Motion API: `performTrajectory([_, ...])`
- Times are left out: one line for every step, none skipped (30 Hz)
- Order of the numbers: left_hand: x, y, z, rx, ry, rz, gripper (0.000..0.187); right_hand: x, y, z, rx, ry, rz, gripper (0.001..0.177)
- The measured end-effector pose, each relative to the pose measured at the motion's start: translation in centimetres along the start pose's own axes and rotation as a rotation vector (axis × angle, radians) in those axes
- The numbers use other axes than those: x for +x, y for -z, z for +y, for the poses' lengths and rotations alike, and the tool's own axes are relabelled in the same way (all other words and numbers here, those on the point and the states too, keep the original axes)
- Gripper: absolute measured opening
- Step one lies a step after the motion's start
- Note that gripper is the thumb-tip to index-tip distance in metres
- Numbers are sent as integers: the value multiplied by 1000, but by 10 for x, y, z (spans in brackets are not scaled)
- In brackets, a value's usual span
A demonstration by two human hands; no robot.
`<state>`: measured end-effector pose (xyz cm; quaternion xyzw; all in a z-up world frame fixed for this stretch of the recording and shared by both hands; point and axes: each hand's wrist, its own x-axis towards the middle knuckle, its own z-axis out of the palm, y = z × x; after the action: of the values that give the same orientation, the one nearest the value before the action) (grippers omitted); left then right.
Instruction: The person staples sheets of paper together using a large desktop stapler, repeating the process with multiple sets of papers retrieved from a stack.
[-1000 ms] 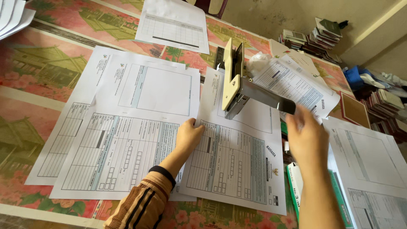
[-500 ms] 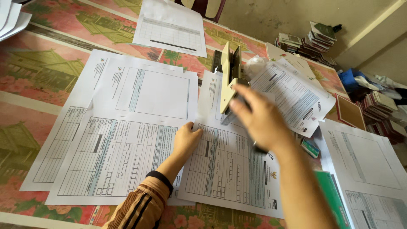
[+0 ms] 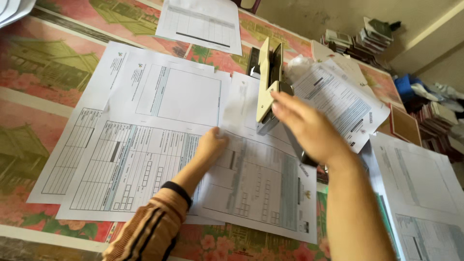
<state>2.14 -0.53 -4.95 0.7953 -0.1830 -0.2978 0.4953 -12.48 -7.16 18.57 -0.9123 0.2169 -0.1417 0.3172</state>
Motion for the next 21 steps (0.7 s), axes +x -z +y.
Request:
performTrajectory([4,12,8,-3,3,16,43,12,19,-26,-48,-212,-66,48])
performTrajectory([6,26,3,2,-3,16,43,13,21,-28,-46,-211,-59,48])
performTrajectory([7,39,-3,34,-5,47,41,15,21,-31,-97,-276,-87,49])
performTrajectory([8,54,-9,66,-7,77,39,16,22,-34,-148,-341,-116,51])
performTrajectory([11,60,-14,65,-3,82,39,16,22,-32,-148,-337,-121,51])
performTrajectory([14,67,-19,56,-10,103,38,16,22,-29,-115,-319,-107,49])
performTrajectory([16,75,-26,49,-16,126,37,15,21,-26,-79,-300,-96,47])
performTrajectory([13,77,-28,50,-10,133,37,15,19,-29,-76,-295,-103,47])
performTrajectory([11,78,-28,49,-7,128,36,13,19,-32,-84,-300,-101,49])
performTrajectory([10,78,-27,49,-4,123,35,12,19,-35,-93,-306,-98,50])
performTrajectory([13,77,-30,48,-6,120,35,11,19,-33,-95,-308,-96,50])
performTrajectory([16,77,-34,35,-1,114,34,10,18,-32,-92,-308,-94,50])
performTrajectory([20,75,-37,19,6,109,34,10,17,-30,-91,-306,-93,50])
performTrajectory([22,74,-39,15,4,108,34,6,16,-28,-94,-307,-92,50])
performTrajectory([25,73,-42,6,3,113,33,3,14,-26,-112,-294,-75,50])
performTrajectory([27,73,-45,-4,2,119,32,0,12,-24,-130,-282,-58,49])
performTrajectory([24,74,-43,-3,0,120,32,-6,1,-16,-130,-281,-56,49])
performTrajectory([22,75,-41,-14,-2,121,32,-11,-10,-8,-157,-124,-3,50])
performTrajectory([19,76,-41,-22,-3,119,32,-17,-22,1,-182,29,50,52])
performTrajectory([22,76,-48,-19,-4,117,32,-21,-55,33,-180,26,52,52])
performTrajectory([28,74,-50,15,-3,104,34,-23,-86,64,-365,273,257,41])
